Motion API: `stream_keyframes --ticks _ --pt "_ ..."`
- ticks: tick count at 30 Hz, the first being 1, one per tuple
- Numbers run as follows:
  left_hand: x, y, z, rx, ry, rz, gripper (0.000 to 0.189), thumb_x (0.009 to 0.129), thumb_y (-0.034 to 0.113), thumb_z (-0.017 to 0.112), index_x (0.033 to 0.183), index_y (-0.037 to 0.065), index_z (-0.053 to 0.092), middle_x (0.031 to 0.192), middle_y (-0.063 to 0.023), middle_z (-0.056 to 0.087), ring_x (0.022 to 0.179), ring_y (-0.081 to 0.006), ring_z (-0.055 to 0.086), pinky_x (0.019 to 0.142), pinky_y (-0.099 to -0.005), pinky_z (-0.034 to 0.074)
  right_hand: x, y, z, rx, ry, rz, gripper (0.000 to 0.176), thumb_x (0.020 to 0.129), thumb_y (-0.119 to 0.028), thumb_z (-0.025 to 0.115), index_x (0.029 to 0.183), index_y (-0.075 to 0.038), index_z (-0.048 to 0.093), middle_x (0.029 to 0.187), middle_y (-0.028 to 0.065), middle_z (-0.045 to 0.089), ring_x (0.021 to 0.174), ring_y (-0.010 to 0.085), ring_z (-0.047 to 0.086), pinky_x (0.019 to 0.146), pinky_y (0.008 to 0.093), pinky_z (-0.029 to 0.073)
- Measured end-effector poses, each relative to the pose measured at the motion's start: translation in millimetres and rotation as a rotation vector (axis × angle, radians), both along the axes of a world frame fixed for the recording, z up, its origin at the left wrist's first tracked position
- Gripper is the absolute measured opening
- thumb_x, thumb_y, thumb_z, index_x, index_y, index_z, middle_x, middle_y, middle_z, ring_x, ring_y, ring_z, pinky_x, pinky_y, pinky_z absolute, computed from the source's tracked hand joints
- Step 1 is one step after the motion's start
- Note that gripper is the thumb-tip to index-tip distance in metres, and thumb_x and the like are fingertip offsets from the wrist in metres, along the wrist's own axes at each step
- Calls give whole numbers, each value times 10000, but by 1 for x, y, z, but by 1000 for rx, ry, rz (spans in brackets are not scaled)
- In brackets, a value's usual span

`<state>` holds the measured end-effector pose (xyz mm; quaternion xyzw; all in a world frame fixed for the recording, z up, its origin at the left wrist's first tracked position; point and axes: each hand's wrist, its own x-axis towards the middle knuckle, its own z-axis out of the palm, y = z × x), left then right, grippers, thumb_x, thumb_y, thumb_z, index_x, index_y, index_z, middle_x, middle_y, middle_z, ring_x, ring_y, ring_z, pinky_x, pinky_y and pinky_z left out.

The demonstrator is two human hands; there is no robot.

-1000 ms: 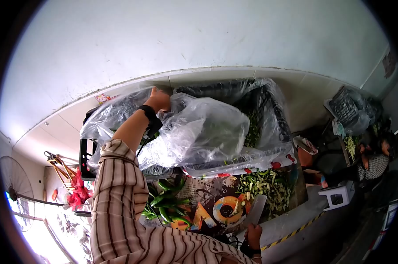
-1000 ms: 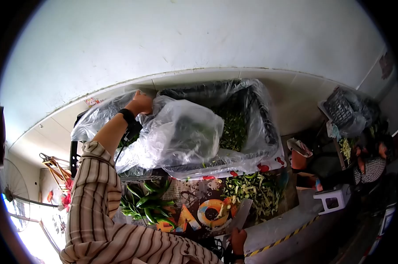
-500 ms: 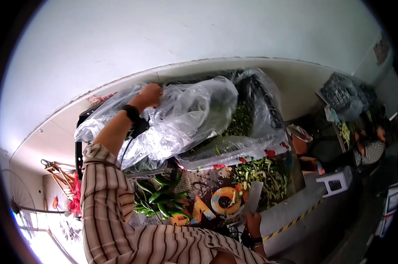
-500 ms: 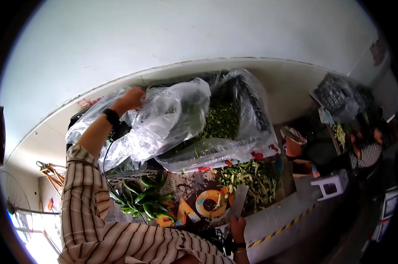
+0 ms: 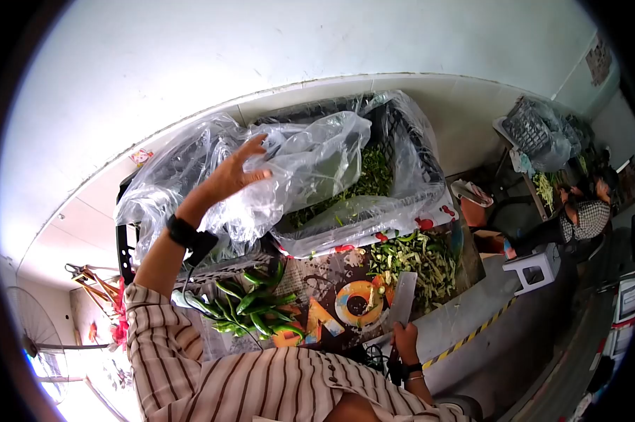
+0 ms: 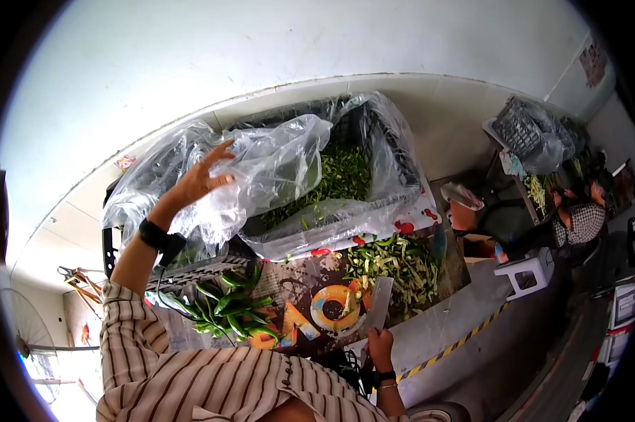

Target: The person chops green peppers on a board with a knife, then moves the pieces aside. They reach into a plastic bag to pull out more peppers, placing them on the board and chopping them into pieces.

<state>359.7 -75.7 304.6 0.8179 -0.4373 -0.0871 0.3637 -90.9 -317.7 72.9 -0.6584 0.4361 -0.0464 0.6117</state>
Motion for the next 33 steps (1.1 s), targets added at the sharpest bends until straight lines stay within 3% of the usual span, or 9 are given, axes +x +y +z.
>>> stream_keyframes --ticks 3,4,7,8,12,15,23,26,33 --pt "-24 0 -14 87 -54 -17 787 754 354 683 1379 136 257 1258 -170 482 1119 -305 503 1024 -507 269 3 3 7 -11 17 0 341 840 -166 532 542 -38 429 453 37 458 370 133 464 375 291 365" --pt "-32 2 -20 84 -89 28 616 774 242 668 1316 158 387 1242 -107 512 1058 -265 538 1031 -493 235 5 5 8 -12 19 3 341 840 -166 532 542 -38 429 453 37 458 370 133 464 375 291 365" --pt "-32 22 -35 184 -294 -26 429 765 180 667 1173 134 543 1129 -77 568 995 -264 554 1021 -494 247 7 6 9 14 6 -57 311 838 -179 531 573 -38 448 458 33 460 368 128 463 366 281 355" --pt "-35 29 -37 196 -337 -28 226 735 114 648 960 128 646 987 -40 588 955 -229 552 1033 -496 230 5 5 7 0 18 -24 284 834 -180 530 600 -37 460 460 30 458 368 127 463 364 278 352" --pt "-70 43 -30 335 -590 -162 161 661 52 610 784 151 640 897 2 558 1021 -158 511 1062 -507 177 2 5 9 0 26 -6 241 819 -171 523 642 -8 509 453 35 477 363 136 486 368 280 374" --pt "-91 40 -34 305 -643 -215 86 661 102 588 737 73 615 927 -20 558 1051 -174 494 1086 -523 113 0 5 1 -8 38 -14 239 814 -166 523 637 -7 504 450 37 473 363 139 486 367 282 372" --pt "-98 16 -58 656 -779 -296 156 689 205 559 680 70 637 693 -57 599 821 -211 565 1036 -425 235 4 4 8 3 8 32 264 821 -168 526 602 -34 463 459 24 454 360 128 456 364 278 351" --pt "-116 -1 -68 1154 -870 -432 185 722 245 583 782 119 703 835 -30 663 898 -186 563 904 -368 289 4 5 12 21 16 -20 262 820 -167 529 604 -33 462 455 27 452 354 130 451 361 277 349" --pt "-136 14 -96 1202 -1077 -574 235 737 211 553 897 112 695 1002 -39 633 988 -223 535 909 -425 303 -7 -2 0 29 29 -47 218 803 -150 536 646 -8 486 476 38 470 382 140 501 386 295 396"
